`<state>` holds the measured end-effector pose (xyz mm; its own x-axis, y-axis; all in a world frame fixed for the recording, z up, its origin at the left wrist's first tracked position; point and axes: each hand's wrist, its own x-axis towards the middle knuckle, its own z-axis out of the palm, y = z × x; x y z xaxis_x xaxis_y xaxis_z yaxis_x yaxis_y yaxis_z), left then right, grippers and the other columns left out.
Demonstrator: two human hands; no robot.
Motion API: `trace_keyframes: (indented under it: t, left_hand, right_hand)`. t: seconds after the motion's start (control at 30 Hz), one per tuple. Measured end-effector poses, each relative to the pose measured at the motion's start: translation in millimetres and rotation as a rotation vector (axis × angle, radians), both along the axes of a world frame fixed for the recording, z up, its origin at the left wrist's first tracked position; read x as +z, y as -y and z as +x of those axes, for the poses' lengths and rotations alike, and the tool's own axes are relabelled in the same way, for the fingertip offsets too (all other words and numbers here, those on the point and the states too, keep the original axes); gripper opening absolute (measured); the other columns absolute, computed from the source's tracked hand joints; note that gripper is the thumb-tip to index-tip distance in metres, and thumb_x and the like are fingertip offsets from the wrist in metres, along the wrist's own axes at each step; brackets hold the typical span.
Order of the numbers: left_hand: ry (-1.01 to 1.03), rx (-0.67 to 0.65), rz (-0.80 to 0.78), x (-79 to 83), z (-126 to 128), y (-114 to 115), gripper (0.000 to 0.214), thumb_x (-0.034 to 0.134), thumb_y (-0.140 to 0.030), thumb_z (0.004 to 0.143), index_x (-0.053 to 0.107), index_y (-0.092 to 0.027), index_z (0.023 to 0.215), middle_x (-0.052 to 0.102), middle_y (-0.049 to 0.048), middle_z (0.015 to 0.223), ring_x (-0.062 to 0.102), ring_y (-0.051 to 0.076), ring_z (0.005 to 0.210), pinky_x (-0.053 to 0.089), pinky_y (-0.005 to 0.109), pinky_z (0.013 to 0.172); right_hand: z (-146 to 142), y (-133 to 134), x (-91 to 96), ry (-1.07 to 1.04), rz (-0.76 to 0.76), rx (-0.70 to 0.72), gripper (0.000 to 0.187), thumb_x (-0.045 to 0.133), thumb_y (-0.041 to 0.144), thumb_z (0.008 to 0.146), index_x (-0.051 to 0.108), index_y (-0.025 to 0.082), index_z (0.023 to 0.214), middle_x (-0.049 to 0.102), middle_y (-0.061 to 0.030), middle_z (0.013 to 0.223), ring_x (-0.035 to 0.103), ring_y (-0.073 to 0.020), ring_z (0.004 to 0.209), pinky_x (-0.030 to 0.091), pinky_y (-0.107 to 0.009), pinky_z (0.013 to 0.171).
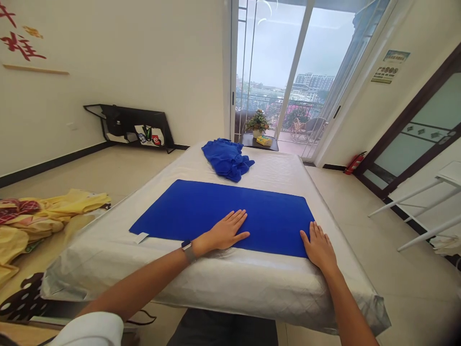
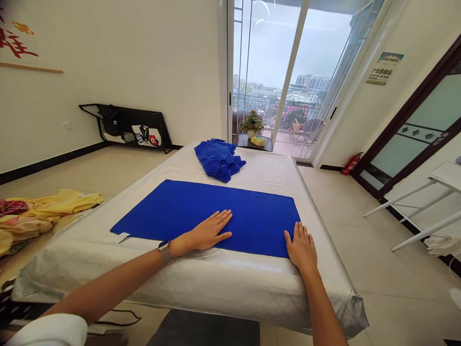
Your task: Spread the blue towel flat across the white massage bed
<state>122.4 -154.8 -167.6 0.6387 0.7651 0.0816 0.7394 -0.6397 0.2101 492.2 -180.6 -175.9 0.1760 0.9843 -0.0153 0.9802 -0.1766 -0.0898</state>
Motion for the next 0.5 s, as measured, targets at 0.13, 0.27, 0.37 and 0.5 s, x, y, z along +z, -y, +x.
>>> trace_keyframes:
  t: [0.13,0.27,0.37,0.5]
  left_hand:
    - [-0.029,0.137,-0.037,-7.1,-44.0,4.7,0.080,0.017,-0.067,0.104,0.018,-0.014,0.164,0.017,0.0103,0.170,0.012,0.022,0.159,0.007,0.038,0.129]
    - [-0.087,0.434,-0.046,-14.0,-137.3,11.4,0.084,0.016,-0.067,0.102,0.019,-0.010,0.163,0.018,0.0125,0.170,0.014,0.027,0.158,0.012,0.046,0.128]
    - [-0.149,0.657,-0.044,-19.0,-207.4,21.4,0.084,0.016,-0.063,0.101,0.018,-0.005,0.162,0.017,0.0149,0.170,0.013,0.030,0.158,0.015,0.050,0.127]
    - [-0.174,0.791,-0.031,-22.6,-250.8,32.7,0.085,0.016,-0.061,0.100,0.019,-0.003,0.162,0.018,0.0155,0.170,0.015,0.031,0.158,0.019,0.051,0.127]
  right_hand:
    - [1.0,0.3,-0.5,-0.018,-0.001,-0.006,0.084,0.013,0.058,0.101,0.018,0.003,0.164,0.017,-0.0105,0.171,0.015,-0.0236,0.158,0.014,-0.043,0.128]
    - [2.1,-1.1,-3.3,0.002,0.001,-0.010,0.084,0.014,0.057,0.100,0.020,0.003,0.164,0.018,-0.0111,0.171,0.016,-0.0244,0.158,0.014,-0.044,0.128]
    - [2.7,-2.3,-5.6,0.019,0.006,-0.001,0.085,0.014,0.057,0.100,0.020,0.002,0.163,0.019,-0.0121,0.171,0.017,-0.0255,0.157,0.016,-0.045,0.128]
    - [5.4,-3.6,-3.3,0.060,-0.018,-0.002,0.084,0.015,0.056,0.099,0.020,0.001,0.163,0.020,-0.0132,0.170,0.018,-0.0269,0.157,0.018,-0.046,0.127]
